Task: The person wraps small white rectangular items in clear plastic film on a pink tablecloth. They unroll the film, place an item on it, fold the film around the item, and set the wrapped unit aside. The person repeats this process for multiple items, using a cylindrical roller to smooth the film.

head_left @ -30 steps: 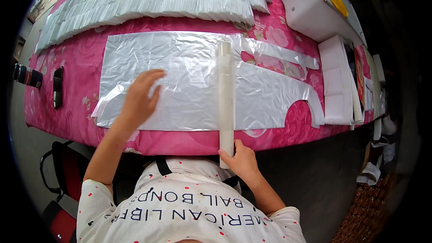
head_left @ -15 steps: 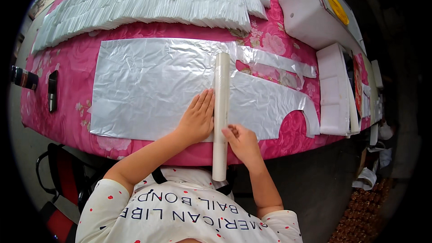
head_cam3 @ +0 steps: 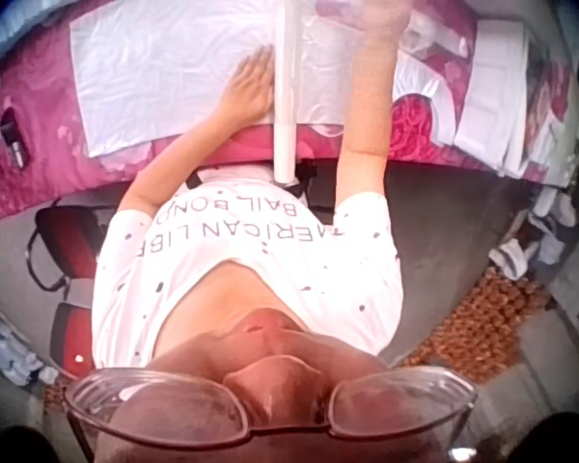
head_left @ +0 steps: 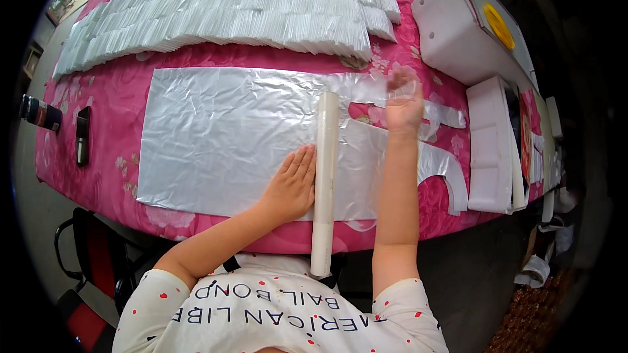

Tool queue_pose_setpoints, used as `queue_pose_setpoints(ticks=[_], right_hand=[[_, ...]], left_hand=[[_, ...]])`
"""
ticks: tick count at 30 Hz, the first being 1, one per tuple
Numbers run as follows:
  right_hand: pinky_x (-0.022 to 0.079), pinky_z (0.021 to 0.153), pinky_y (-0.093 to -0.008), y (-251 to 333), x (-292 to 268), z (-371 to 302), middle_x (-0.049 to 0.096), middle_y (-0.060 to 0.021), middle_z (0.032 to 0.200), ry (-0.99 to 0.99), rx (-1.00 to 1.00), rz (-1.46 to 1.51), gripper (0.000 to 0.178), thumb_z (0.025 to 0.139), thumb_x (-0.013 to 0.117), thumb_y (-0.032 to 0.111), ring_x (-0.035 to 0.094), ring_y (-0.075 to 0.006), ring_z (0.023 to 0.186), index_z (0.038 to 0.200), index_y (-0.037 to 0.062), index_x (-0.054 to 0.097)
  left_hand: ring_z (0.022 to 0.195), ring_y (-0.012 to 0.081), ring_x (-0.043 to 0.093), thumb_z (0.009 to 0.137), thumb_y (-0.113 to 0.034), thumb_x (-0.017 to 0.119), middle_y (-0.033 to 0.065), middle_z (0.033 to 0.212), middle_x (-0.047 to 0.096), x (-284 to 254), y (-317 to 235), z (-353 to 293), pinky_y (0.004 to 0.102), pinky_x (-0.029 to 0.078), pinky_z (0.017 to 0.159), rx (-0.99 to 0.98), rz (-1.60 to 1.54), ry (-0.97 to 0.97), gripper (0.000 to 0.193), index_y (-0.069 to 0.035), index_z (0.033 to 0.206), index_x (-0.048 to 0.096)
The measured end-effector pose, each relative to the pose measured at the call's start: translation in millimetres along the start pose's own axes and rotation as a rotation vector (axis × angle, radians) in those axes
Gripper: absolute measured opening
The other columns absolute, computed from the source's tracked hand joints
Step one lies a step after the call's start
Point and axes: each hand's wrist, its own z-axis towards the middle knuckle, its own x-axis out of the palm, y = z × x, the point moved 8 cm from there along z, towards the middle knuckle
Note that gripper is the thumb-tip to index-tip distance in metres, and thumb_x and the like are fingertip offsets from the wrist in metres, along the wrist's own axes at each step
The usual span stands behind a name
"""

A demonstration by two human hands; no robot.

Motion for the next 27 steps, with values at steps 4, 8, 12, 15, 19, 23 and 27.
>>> queue_pose_setpoints(ticks=[4,8,12,15,19,23,27], right_hand=[[0.048,0.081,-0.0442,97,5,16,0.050,-0.0154,0.123,-0.147,-0.247,-0.091,0.037,0.098,0.028,0.032,0.053,-0.0320,0.106,0.123,0.0068,0.038],[0.043,0.088,-0.0418,126,56,11,0.046,-0.0138,0.128,-0.123,-0.371,-0.261,0.039,0.098,0.028,0.027,0.050,-0.0285,0.110,0.131,0.0068,0.034],[0.031,0.103,-0.0327,8,153,-37,0.042,-0.0103,0.137,0.286,-0.243,-0.705,0.044,0.099,0.028,0.027,0.044,-0.0186,0.122,0.137,0.0056,0.034],[0.028,0.104,-0.0302,-125,190,-111,0.047,-0.0103,0.133,0.734,-0.242,-1.163,0.040,0.099,0.031,0.021,0.041,-0.0212,0.124,0.130,-0.0006,0.043],[0.028,0.104,-0.0357,-286,173,-200,0.041,-0.0222,0.133,0.963,0.088,-1.459,0.053,0.089,0.052,0.025,0.037,-0.0323,0.125,0.133,-0.0011,0.036],[0.032,0.101,-0.0417,-321,197,-267,0.036,-0.0316,0.131,1.319,0.144,-1.804,0.064,0.080,0.062,0.029,0.034,-0.0399,0.126,0.128,-0.0052,0.039],[0.041,0.093,-0.0385,-241,267,-305,0.048,-0.0217,0.127,1.720,0.199,-1.344,0.046,0.076,0.059,0.012,0.048,-0.0345,0.116,0.120,0.0007,0.051]], left_hand=[[0.135,0.0364,0.021,0.085,-0.020,0.037,0.0267,0.142,0.026,2,-1,0,0.0436,0.014,0.111,0.009,-0.012,-0.007,0.057,0.013,0.131,0.032],[0.134,0.0374,0.022,0.084,-0.020,0.037,0.0271,0.141,0.027,1,-1,0,0.0445,0.015,0.110,0.023,-0.032,-0.045,0.056,0.013,0.130,0.033],[0.134,0.0383,0.023,0.085,-0.020,0.037,0.0274,0.140,0.029,4,2,0,0.0455,0.016,0.110,0.023,-0.011,-0.061,0.055,0.013,0.129,0.035],[0.133,0.0383,0.024,0.086,-0.020,0.037,0.0270,0.140,0.030,0,-2,-2,0.0457,0.017,0.110,0.070,-0.037,-0.140,0.053,0.012,0.129,0.036],[0.133,0.0371,0.026,0.087,-0.020,0.037,0.0256,0.140,0.031,11,0,-4,0.0457,0.017,0.110,0.087,-0.042,-0.274,0.052,0.011,0.129,0.036],[0.134,0.0350,0.024,0.088,-0.022,0.037,0.0242,0.141,0.030,11,-4,1,0.0454,0.016,0.110,0.050,0.050,-0.137,0.054,0.010,0.132,0.034],[0.135,0.0345,0.023,0.089,-0.022,0.036,0.0243,0.141,0.029,10,-8,0,0.0449,0.014,0.111,0.056,0.047,-0.114,0.054,0.010,0.133,0.031]])
